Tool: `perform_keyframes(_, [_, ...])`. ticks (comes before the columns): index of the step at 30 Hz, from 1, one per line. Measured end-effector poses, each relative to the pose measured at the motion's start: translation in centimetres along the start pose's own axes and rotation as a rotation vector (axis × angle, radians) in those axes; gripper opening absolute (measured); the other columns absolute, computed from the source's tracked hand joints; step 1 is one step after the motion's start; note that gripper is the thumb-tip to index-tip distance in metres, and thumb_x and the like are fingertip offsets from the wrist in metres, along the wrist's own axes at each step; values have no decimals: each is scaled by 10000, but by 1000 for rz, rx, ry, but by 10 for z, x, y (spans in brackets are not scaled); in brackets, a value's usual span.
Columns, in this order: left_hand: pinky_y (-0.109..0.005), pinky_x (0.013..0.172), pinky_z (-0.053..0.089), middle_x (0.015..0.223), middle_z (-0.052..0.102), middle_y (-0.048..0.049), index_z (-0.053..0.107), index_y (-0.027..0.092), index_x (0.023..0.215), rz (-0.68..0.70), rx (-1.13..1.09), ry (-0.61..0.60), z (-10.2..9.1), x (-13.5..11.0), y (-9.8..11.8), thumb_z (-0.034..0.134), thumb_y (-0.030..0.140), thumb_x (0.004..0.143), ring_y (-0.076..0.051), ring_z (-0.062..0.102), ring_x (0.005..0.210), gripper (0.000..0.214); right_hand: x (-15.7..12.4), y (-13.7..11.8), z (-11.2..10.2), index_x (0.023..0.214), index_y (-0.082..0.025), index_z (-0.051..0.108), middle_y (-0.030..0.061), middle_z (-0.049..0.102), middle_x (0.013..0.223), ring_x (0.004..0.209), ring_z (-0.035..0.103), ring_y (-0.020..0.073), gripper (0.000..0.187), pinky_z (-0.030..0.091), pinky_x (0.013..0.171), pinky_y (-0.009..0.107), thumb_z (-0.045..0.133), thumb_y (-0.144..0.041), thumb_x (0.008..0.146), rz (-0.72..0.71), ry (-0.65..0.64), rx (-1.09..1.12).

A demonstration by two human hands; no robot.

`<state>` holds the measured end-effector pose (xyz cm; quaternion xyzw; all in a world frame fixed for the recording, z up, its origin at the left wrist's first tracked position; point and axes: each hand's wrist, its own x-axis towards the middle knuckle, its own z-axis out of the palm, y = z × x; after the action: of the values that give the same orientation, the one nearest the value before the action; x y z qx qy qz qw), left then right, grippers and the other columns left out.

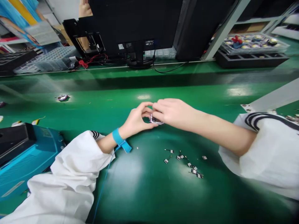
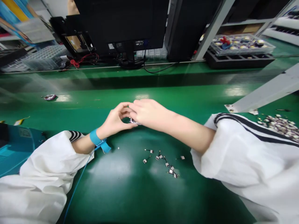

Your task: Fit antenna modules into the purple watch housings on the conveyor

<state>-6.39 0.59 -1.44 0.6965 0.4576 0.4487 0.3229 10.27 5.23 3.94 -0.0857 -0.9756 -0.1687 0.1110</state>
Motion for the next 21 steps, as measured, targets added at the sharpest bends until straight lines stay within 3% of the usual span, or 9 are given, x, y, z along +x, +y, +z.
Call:
perform_keyframes(2, [-276, 805, 503, 937, 629, -47, 381, 164, 1109, -38, 63, 109, -23, 7, -14, 733, 250, 575, -146, 616, 858, 645, 11, 11, 8, 999, -133, 574, 89, 588, 979, 899, 510, 207, 274, 419, 736, 331, 398, -77, 797, 176, -8, 198])
perform_keyframes(5, [-322, 847, 475, 1007, 611, -93, 342, 143, 1140, -120, 218, 317, -63, 18, -45, 700, 243, 624, -164, 594, 917, 636, 25, 20, 32, 1252, -114, 370, 102, 516, 1178, 1066, 444, 243, 558, 390, 872, 389, 538, -125, 720, 435, -36, 474])
perform_keyframes(8, [-370, 805, 476, 945, 636, -115, 404, 106, 1118, -227, 377, 373, -94, 23, -75, 715, 192, 594, -204, 602, 863, 616, 40, 18, 62, 1303, -99, 289, 112, 550, 1143, 1052, 462, 265, 798, 429, 818, 380, 677, -293, 633, 439, -106, 562])
perform_keyframes(11, [-388, 773, 470, 926, 644, -122, 449, 93, 1125, -259, 506, 335, -105, 25, -79, 732, 187, 575, -232, 598, 832, 625, 54, 11, 81, 1283, -126, 328, 90, 587, 1088, 1025, 487, 245, 747, 433, 801, 361, 660, -342, 650, 449, -118, 616])
perform_keyframes(14, [-426, 889, 380, 999, 613, -128, 493, 104, 1115, -178, 632, 352, -93, 20, -45, 689, 220, 645, -264, 526, 983, 522, 60, 8, 82, 1243, -137, 385, 65, 606, 1046, 992, 502, 227, 633, 422, 800, 344, 618, -277, 672, 476, -88, 634])
perform_keyframes(16, [-398, 908, 354, 930, 623, -88, 582, 136, 993, -90, 675, 303, -69, 11, -10, 569, 246, 765, -232, 521, 967, 254, 54, 7, 72, 1235, -135, 397, 57, 609, 1033, 995, 493, 231, 636, 410, 810, 342, 616, -248, 649, 499, -57, 630])
perform_keyframes(18, [-292, 822, 409, 770, 638, -3, 645, 198, 775, -1, 665, 116, -34, -4, 25, 578, 262, 765, -157, 565, 790, 94, 38, 6, 58, 1240, -134, 392, 51, 610, 1031, 995, 486, 231, 658, 400, 819, 341, 619, -258, 636, 522, -30, 626])
perform_keyframes(19, [-241, 739, 430, 708, 631, 20, 650, 210, 716, 53, 650, -35, -15, -12, 38, 595, 264, 756, -129, 569, 715, 88, 27, 4, 50, 1242, -136, 390, 47, 612, 1032, 977, 492, 225, 667, 399, 818, 339, 624, -276, 633, 532, -25, 628])
perform_keyframes(21, [-230, 661, 438, 720, 625, 2, 653, 197, 792, 207, 731, -425, 22, -26, 53, 529, 302, 812, -129, 573, 692, 163, 0, -1, 39, 1235, -134, 392, 41, 627, 1005, 947, 503, 214, 661, 397, 823, 344, 626, -260, 630, 562, -30, 633])
